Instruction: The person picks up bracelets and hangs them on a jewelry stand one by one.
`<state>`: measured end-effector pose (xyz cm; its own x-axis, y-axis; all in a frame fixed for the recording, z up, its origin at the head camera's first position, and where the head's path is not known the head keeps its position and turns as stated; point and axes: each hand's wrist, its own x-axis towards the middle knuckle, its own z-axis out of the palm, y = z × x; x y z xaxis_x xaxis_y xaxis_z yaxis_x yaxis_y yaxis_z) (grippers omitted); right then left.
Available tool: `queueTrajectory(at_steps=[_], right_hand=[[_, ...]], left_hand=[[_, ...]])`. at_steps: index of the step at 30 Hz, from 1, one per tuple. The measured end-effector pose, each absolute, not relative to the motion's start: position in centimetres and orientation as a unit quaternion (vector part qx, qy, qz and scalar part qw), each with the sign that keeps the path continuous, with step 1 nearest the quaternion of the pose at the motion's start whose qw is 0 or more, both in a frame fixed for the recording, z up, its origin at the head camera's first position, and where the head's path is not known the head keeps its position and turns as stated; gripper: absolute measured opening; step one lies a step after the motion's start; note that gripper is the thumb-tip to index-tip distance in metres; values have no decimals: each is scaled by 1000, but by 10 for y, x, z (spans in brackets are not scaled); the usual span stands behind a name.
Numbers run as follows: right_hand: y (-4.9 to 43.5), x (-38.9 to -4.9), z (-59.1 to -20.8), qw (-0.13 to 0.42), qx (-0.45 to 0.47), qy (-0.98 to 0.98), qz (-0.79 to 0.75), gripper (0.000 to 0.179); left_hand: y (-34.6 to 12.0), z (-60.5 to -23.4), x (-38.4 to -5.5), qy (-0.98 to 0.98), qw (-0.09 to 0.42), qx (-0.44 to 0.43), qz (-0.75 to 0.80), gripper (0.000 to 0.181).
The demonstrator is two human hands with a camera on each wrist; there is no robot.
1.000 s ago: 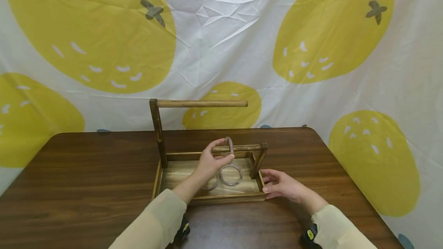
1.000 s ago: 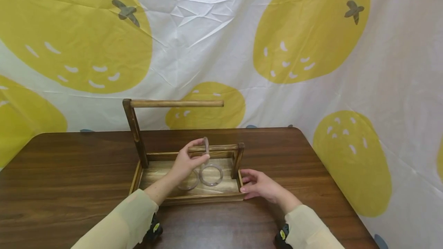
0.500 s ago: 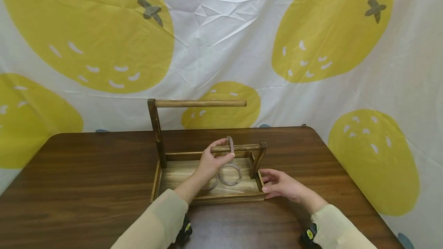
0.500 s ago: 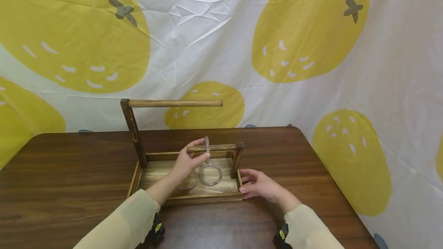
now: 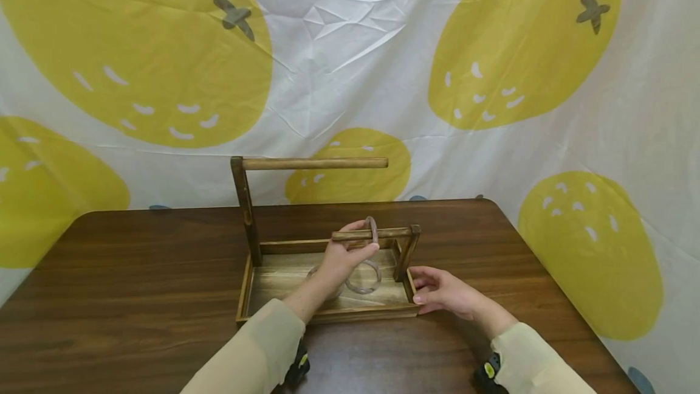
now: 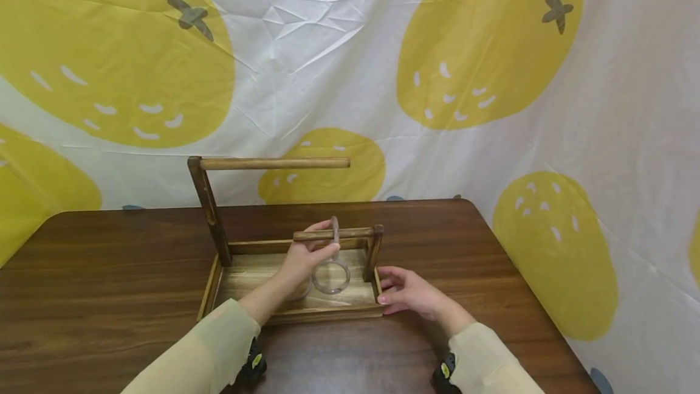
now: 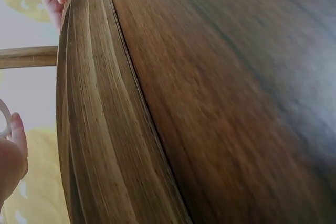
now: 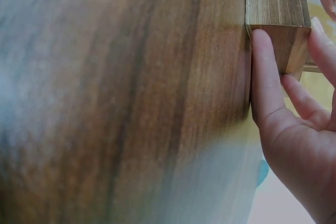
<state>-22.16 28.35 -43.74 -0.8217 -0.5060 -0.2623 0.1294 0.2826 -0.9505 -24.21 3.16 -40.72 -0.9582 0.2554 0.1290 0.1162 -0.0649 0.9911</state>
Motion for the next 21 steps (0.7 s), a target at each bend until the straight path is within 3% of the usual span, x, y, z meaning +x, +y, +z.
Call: queueTrajectory(at_steps=[21], right_hand=[[284, -222, -436, 275, -125, 752, -586, 77]], left_hand=[[51, -410, -238, 692, 86, 143, 703, 55]])
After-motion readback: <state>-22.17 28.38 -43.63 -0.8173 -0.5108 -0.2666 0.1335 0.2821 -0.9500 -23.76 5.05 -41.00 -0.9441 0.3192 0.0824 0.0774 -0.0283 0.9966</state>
